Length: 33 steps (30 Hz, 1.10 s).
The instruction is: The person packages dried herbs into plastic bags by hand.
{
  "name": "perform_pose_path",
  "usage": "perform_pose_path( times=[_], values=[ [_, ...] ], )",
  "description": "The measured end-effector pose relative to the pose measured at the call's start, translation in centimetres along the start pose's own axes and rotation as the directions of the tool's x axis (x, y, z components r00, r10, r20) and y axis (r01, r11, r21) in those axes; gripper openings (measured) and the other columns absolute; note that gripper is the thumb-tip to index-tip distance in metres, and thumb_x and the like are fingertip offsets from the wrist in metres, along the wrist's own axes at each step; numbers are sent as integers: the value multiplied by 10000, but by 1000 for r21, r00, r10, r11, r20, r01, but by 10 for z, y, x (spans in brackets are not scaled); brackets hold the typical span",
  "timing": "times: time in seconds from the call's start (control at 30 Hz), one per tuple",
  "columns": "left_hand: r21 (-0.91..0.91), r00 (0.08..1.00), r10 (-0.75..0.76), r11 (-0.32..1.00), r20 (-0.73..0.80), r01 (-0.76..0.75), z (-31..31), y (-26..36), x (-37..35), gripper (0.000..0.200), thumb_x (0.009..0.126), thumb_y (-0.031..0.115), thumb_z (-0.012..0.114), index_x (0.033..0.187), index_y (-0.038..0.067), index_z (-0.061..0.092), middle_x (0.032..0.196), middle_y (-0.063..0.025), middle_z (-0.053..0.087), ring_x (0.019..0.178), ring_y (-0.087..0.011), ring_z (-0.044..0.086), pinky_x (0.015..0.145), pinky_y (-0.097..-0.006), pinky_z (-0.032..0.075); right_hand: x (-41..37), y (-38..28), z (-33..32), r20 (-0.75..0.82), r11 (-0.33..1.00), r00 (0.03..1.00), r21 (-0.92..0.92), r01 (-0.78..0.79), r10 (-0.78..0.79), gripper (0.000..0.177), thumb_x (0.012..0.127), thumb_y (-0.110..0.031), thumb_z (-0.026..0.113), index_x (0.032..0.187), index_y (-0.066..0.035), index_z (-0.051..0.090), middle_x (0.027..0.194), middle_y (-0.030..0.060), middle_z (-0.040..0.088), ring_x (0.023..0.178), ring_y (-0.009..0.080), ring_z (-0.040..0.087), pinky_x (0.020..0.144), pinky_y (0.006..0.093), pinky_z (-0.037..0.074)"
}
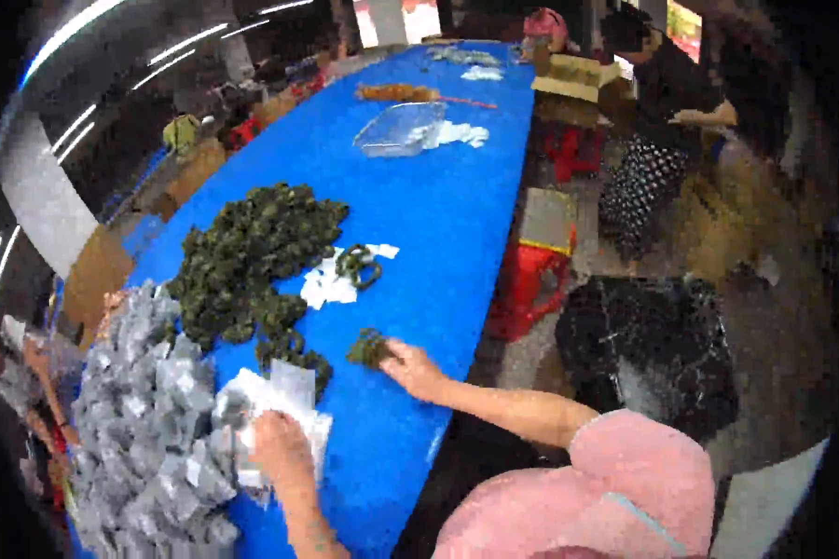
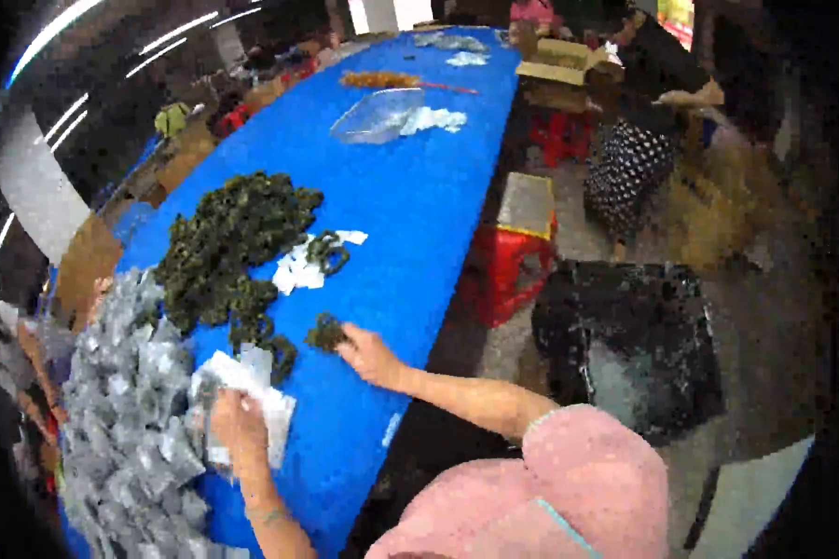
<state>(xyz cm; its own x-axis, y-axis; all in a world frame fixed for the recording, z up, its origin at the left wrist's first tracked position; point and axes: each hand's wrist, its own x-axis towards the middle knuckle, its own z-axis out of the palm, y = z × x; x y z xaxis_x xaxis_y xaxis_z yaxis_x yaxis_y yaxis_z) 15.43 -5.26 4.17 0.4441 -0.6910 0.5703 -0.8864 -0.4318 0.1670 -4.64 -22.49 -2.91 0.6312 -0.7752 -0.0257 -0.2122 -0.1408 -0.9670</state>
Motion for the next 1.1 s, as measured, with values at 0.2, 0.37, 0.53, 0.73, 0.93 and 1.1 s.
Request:
perform_pose_path(
  times=[0.2, 0.37, 0.53, 0.73, 0.93, 1.1],
  values=[
    [-155, 938, 312, 945, 154, -288, 37, 78, -51, 36, 768, 73, 626, 764, 45, 604, 800, -164, 592, 696, -347, 563, 592, -418, 490, -47, -19, -35, -210, 897, 935, 285, 338, -285, 308, 936, -31, 502, 1235, -20, 571, 1023, 54, 668, 801, 125, 577, 725, 236, 462],
    [-263, 896, 316, 935, 313, -237, 38, 91, -57, 60, 782, 67, 636, 806, 13, 647, 841, -155, 625, 738, -336, 581, 599, -405, 494, -96, -34, -28, -83, 867, 870, 78, 493, -487, 426, 869, 21, 529, 1294, -2, 539, 1277, 134, 604, 1168, 244, 586, 958, 306, 487],
    [-498, 872, 54, 837, 487, 226, 34, 81, -41, 104, 788, 44, 656, 886, 9, 668, 888, -138, 655, 787, -293, 600, 619, -384, 497, -99, 8, -24, 69, 812, 836, -203, 547, -545, 501, 821, 43, 555, 1319, 12, 519, 1376, 162, 531, 1328, 305, 481, 1067, 372, 443],
    [-531, 923, 76, 834, 378, 149, 39, 82, -50, 122, 792, 19, 669, 913, 34, 676, 896, -101, 677, 781, -262, 608, 659, -362, 500, -88, 11, -16, 166, 608, 686, -350, 713, -708, 543, 804, 59, 579, 1340, 1, 516, 1394, 164, 520, 1321, 321, 490, 1076, 390, 442],
    [-517, 949, 214, 853, 233, -66, 37, 94, -48, 117, 795, 15, 676, 904, 56, 677, 886, -71, 684, 754, -262, 613, 689, -349, 504, -77, 14, -24, 46, 717, 759, -292, 632, -650, 527, 813, 28, 611, 1332, 0, 523, 1389, 161, 526, 1325, 317, 486, 1074, 397, 444],
    [-495, 966, 185, 866, 180, -74, 43, 97, -45, 133, 784, 13, 687, 904, 66, 674, 920, -62, 692, 787, -260, 628, 706, -342, 512, -68, 6, -36, 26, 740, 774, -276, 614, -633, 495, 821, 5, 624, 1309, -16, 545, 1370, 149, 543, 1310, 315, 504, 1070, 393, 448]
  ],
)
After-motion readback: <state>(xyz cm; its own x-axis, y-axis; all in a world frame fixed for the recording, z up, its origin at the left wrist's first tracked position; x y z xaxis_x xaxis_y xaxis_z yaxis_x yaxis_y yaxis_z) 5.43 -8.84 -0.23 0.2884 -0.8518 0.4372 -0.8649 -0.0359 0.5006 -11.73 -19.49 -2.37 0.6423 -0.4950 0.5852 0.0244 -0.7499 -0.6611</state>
